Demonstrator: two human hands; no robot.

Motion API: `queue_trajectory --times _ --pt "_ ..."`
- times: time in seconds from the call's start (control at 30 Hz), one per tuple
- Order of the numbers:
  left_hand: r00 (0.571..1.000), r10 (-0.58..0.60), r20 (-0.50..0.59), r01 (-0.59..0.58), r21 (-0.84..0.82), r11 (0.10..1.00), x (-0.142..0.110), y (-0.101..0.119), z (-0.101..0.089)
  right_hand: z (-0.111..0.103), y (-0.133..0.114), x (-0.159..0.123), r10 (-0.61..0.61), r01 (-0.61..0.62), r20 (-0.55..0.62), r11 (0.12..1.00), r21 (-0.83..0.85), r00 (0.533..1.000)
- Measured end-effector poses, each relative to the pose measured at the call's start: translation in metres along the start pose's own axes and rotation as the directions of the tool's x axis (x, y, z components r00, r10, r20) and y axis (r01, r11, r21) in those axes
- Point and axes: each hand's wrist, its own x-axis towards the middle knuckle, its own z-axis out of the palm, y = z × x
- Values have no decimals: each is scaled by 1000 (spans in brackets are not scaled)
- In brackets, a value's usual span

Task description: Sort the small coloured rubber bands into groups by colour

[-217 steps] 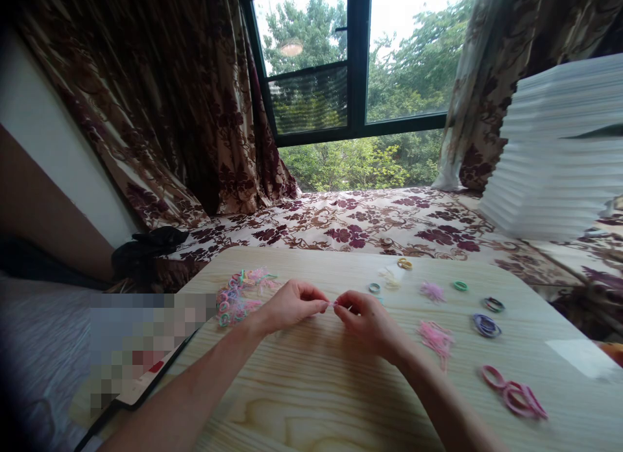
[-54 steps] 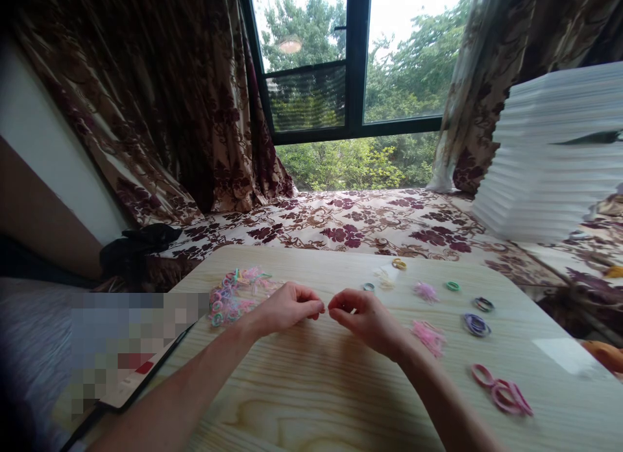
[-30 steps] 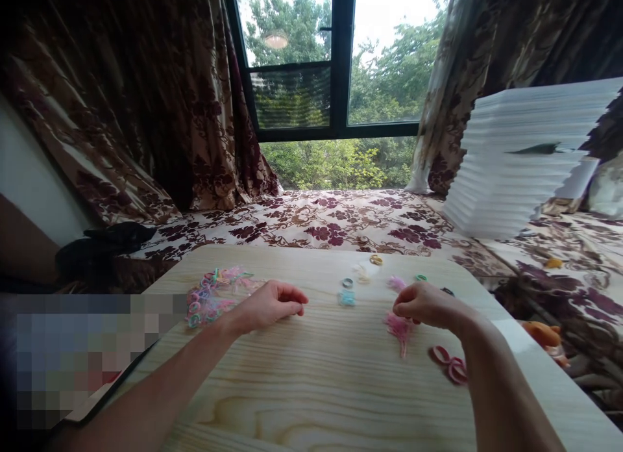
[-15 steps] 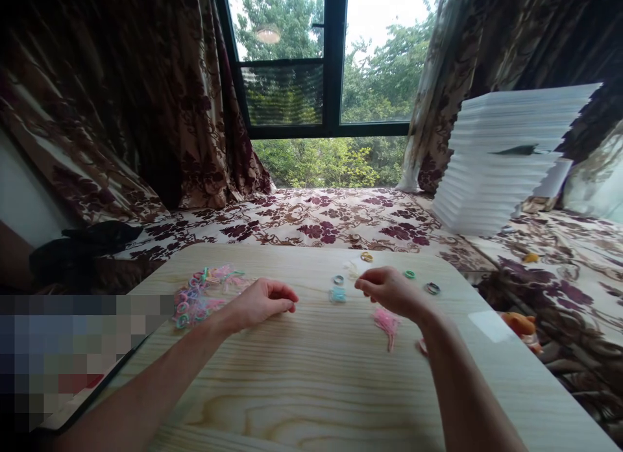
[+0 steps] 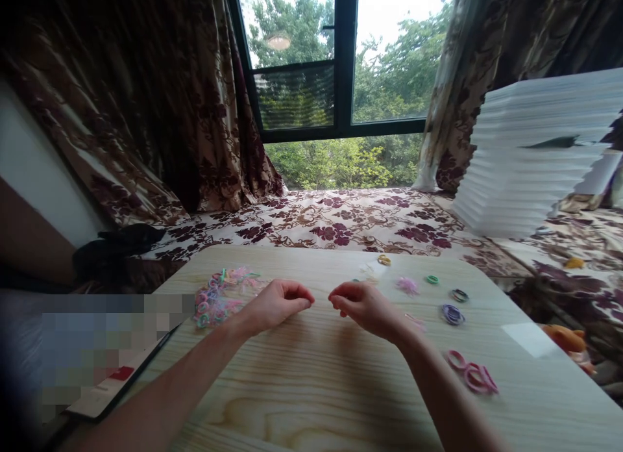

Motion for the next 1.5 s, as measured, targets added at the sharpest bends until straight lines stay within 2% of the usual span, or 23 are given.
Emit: queue_trajectory --times 0.17,0.33,0.47,0.73,0.93,1.27,1.4,1.5 --pt "1000 0 -19 -1 -34 999 -1 4 1 11 0 1 18 -18 83 1000 -11 996" --pt "999 15 -28 -17 -76 997 -2 6 3 16 -7 0 56 -56 56 998 1 997" --pt "999 28 -29 -31 -88 996 -2 6 4 19 -4 2 34 -36 60 999 33 998" --pt "999 -8 37 6 61 998 -1 3 -5 16 6 5 -25 23 26 997 68 999" --pt "991 4 130 -15 80 997 -4 5 -3 18 2 4 -28 22 58 995 100 998" --pt "991 -37 129 21 121 992 -8 12 -2 12 0 2 15 -18 81 999 40 997" --pt "994 -24 109 10 133 991 -7 10 -1 10 -7 0 55 -59 90 997 45 994" --pt "994 -11 109 -4 136 991 -6 9 -1 15 -9 -1 42 -47 102 998 48 994"
